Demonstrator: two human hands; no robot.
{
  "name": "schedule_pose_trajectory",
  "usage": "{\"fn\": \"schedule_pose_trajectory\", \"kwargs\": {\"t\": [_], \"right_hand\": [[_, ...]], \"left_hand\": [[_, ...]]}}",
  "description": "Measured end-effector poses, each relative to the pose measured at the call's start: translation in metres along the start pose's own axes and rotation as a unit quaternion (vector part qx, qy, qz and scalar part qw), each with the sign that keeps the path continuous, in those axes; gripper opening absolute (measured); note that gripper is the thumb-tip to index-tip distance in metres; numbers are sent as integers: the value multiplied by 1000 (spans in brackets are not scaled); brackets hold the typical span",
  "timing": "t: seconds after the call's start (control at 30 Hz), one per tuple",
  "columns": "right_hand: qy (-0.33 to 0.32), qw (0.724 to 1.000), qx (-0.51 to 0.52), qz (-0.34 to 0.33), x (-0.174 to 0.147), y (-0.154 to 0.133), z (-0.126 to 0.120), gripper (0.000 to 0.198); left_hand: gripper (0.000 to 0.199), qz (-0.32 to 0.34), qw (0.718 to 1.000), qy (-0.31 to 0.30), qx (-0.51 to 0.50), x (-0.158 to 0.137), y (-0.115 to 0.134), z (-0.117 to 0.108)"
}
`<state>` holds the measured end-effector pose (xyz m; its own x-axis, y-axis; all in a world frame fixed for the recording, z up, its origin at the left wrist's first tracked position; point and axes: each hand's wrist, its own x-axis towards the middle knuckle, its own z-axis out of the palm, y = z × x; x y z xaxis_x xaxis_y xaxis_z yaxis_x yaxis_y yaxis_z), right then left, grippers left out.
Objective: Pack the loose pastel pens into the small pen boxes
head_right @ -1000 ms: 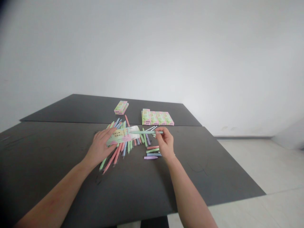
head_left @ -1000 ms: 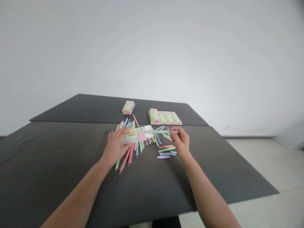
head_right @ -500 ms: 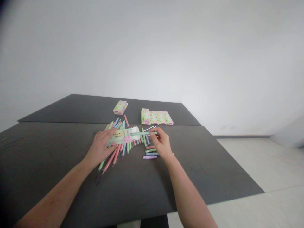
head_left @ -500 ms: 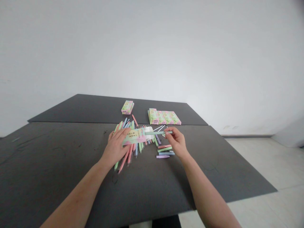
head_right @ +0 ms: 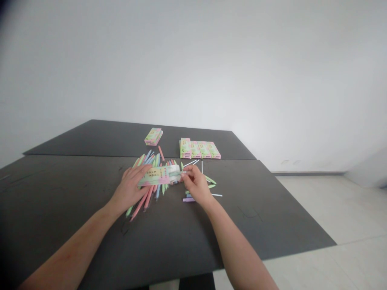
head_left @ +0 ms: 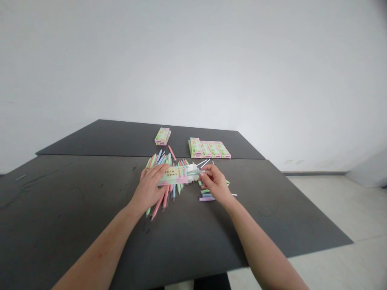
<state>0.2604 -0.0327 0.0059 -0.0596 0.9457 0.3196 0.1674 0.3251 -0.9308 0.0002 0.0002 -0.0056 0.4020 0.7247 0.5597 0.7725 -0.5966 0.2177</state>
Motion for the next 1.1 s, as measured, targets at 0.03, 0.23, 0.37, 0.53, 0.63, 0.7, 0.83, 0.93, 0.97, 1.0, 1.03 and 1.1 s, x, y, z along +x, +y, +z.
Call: {"fn": "schedule_pose_trajectory", "kwargs": {"t": [0.03, 0.23, 0.37, 0.53, 0.63, 0.7, 0.83, 0.93, 0.97, 1.0, 1.03, 1.1], "right_hand": [[10, 1000, -15, -7, 0, 1, 1, 27], [29, 987, -138, -74, 1, 3, 7, 24], [16, 968, -215, -125, 0, -1, 8, 22], [-5, 950, -266, -163, -1, -4, 10, 23], [-22, 941, -293, -170, -1, -3, 12, 25], [-28, 937, -306, -165, -2, -1, 14, 26], [-10, 940, -313, -136, -3, 1, 17, 24], [7, 947, -299, -119, -3, 5, 19, 20], [11, 949, -293, -117, -3, 6, 20, 19], [15, 951, -287, -114, -3, 7, 20, 18], [20, 953, -282, -113, -3, 7, 20, 18], [32, 955, -272, -116, -3, 6, 21, 16]], "left_hand": [[54, 2, 1000, 0, 0, 0, 0, 0], [56, 12, 1000, -7, -4, -1, -2, 3], [55, 9, 1000, -8, -2, -1, -1, 4], [55, 11, 1000, -12, -1, -1, -1, 4], [56, 17, 1000, -17, 1, -1, -1, 4], [56, 18, 1000, -18, -1, -2, -1, 4], [57, 20, 1000, -20, -3, -2, 1, 3], [57, 21, 1000, -21, -2, -2, 2, 3], [56, 20, 1000, -20, -2, -1, 2, 3], [56, 20, 1000, -20, -2, -1, 2, 3], [56, 21, 1000, -19, -1, -1, 2, 3], [56, 24, 1000, -17, 0, -1, 1, 2]]}}
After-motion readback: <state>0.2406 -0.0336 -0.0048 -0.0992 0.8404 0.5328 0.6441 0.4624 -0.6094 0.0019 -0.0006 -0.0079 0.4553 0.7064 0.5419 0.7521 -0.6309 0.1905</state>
